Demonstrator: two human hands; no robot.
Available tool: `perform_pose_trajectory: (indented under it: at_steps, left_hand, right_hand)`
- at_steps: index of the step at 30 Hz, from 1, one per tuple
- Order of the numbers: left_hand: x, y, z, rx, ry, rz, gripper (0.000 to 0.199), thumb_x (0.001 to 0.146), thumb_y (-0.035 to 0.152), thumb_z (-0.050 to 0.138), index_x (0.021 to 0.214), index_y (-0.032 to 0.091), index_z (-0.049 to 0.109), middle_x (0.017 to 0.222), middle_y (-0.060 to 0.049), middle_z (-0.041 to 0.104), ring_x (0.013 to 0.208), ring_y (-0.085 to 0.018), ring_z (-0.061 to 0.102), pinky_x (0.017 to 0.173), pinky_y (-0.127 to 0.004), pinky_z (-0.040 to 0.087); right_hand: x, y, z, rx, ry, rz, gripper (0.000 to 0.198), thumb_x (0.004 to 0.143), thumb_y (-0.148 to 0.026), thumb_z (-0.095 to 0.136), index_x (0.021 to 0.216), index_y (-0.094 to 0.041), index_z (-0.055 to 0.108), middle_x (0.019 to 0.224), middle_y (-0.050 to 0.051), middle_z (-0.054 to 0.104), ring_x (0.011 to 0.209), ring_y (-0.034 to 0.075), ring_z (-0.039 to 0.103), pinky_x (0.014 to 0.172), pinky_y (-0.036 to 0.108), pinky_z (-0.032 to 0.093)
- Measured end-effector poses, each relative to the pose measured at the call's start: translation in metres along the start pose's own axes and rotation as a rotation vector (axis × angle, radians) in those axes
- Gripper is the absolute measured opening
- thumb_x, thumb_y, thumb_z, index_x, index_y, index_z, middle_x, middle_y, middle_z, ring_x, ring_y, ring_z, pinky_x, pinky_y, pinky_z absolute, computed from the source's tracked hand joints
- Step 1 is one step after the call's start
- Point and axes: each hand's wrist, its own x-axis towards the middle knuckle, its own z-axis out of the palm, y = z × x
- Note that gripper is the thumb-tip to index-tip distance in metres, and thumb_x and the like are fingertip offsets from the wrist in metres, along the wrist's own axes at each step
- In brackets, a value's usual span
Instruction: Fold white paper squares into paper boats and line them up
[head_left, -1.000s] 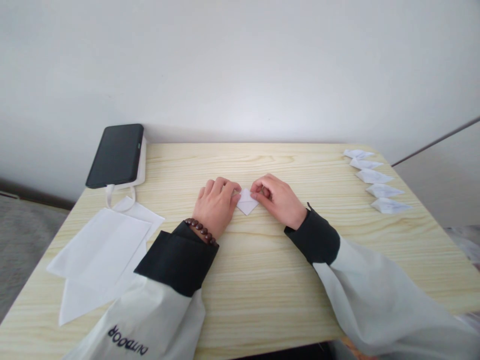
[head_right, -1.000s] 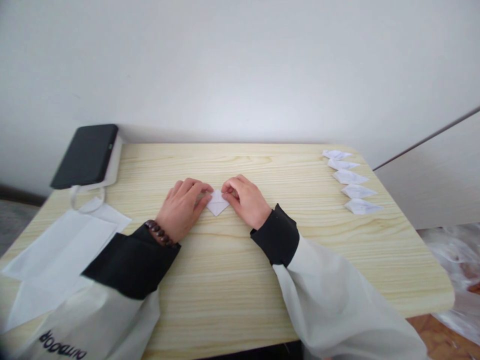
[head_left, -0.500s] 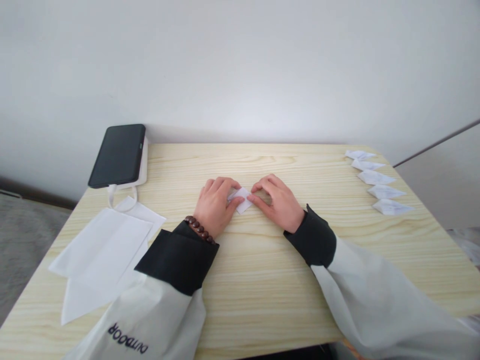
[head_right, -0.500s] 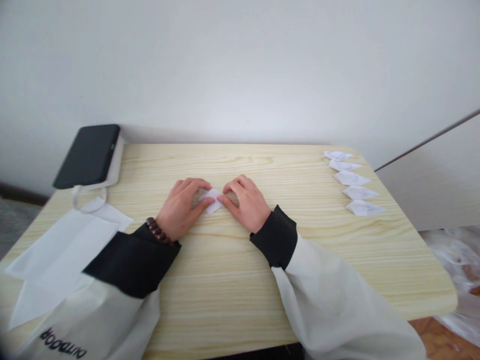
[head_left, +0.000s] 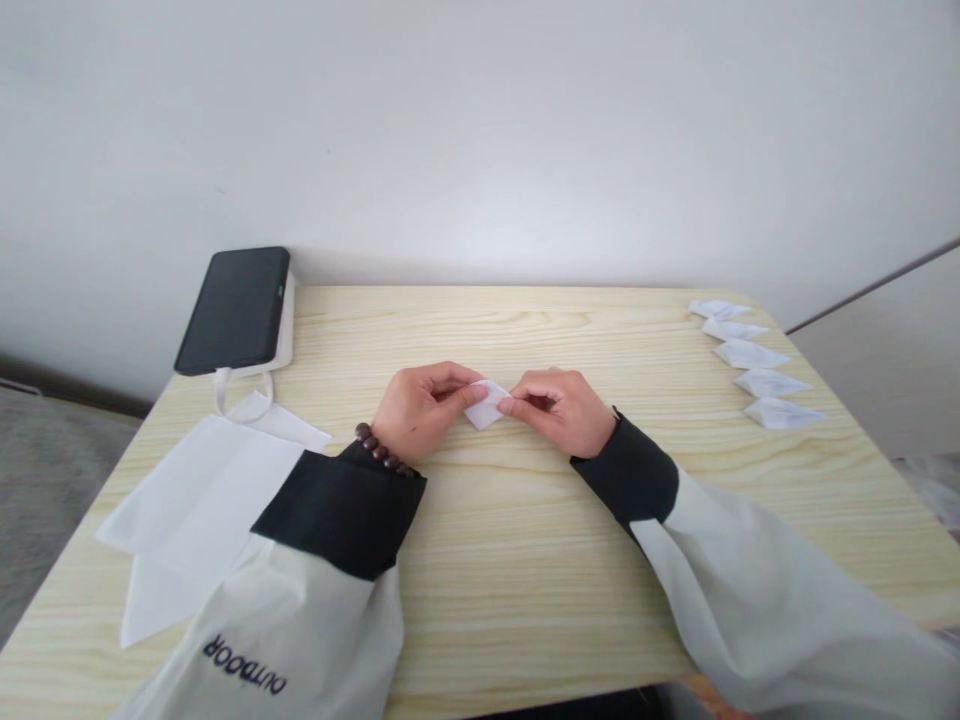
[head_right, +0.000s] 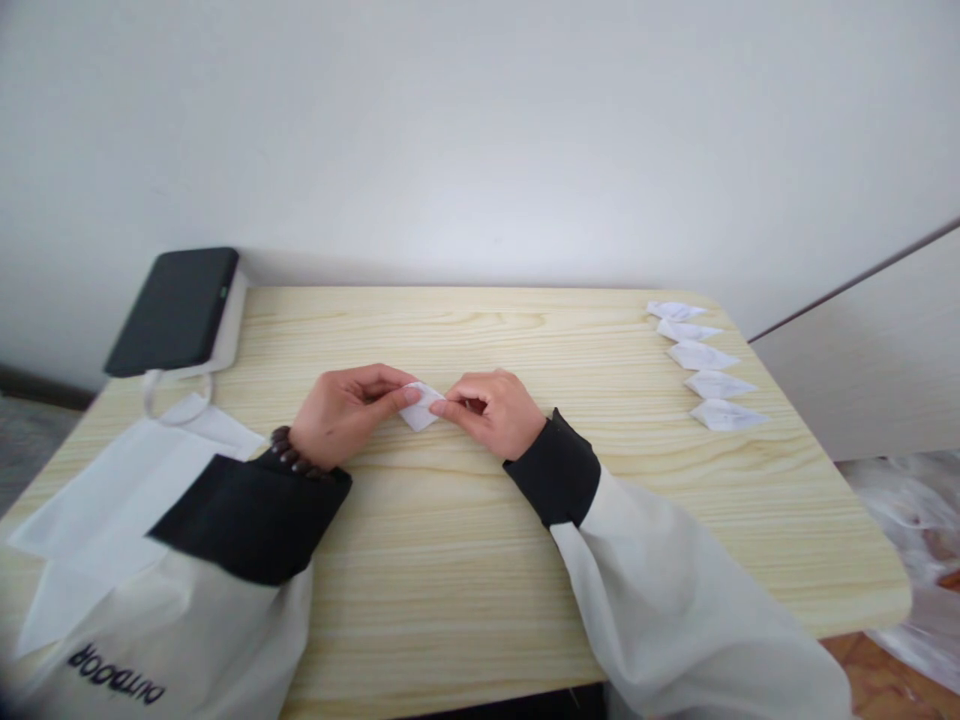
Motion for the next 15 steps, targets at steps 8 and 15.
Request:
perform_pose_trajectory:
  at_steps: [8,15]
  left_hand:
    - [0.0003,0.0025,-0.0011,-0.03,0.045,-0.062,0.027,0.072,0.039,0.066,0.083,0.014,0.068,0.082,-0.005,0.073,0.076,-0.019,0.066,0.071,-0.028,0.053]
    - [0.0005,0.0018,-0.0061,0.074,-0.07,-0.038,0.036,0.075,0.046,0.061,0.094,0.017,0.07,0.087,-0.004,0.073,0.08,-0.02,0.066,0.072,-0.027,0.053]
  right_hand:
    - [-0.001,-0.0004,-0.0013,0.069,-0.023,0.091,0.035,0.087,-0.037,0.049,0.064,-0.016,0.065,0.055,-0.001,0.061,0.045,0.007,0.044,0.047,0.02,0.032]
    - [-0.0026,-0.0005,-0.0005,0.1,0.083,0.155,0.031,0.084,-0.038,0.053,0.065,-0.016,0.066,0.057,-0.001,0.064,0.045,0.007,0.045,0.046,0.02,0.034]
